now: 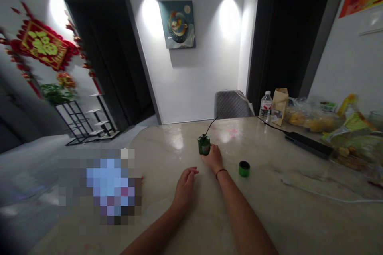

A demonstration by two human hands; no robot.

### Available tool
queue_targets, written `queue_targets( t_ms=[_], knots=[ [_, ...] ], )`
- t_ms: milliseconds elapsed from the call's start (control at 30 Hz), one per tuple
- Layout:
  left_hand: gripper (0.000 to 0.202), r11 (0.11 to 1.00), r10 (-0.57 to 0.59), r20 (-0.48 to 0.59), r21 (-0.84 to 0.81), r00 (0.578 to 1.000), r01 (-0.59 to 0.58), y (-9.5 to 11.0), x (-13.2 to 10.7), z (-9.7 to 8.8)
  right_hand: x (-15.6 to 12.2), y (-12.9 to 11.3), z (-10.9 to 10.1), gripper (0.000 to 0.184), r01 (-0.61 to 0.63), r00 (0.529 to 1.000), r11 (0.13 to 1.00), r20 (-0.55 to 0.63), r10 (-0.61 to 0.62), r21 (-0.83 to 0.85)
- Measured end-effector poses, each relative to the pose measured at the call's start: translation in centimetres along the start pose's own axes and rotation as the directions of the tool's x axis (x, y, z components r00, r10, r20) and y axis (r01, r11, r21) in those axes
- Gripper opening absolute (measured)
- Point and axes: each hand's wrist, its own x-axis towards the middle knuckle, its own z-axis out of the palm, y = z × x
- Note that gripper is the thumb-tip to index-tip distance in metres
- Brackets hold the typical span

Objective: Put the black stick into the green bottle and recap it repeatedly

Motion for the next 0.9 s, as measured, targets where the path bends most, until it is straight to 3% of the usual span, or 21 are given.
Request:
queue_targets(
  t_ms=[233,800,900],
  knots=[
    [0.024,1.000,0.014,0.002,0.008,1.000,-0.014,0.15,-0.13,-0.12,-0.04,-0.02,-0.19,0.045,-0.045,0.999,0.995,0.020,0.043,0.088],
    [0.023,1.000,0.018,-0.001,0.024,1.000,-0.018,0.10,-0.01,-0.06,0.48,-0.33,0.08,0.045,0.015,1.000,0.999,0.026,-0.014,-0.042],
    [0.024,1.000,0.015,-0.003,0.027,1.000,-0.015,0.04,0.08,-0.04,0.89,-0.18,0.15,0.049,-0.011,0.998,1.000,0.055,0.011,-0.005]
  ],
)
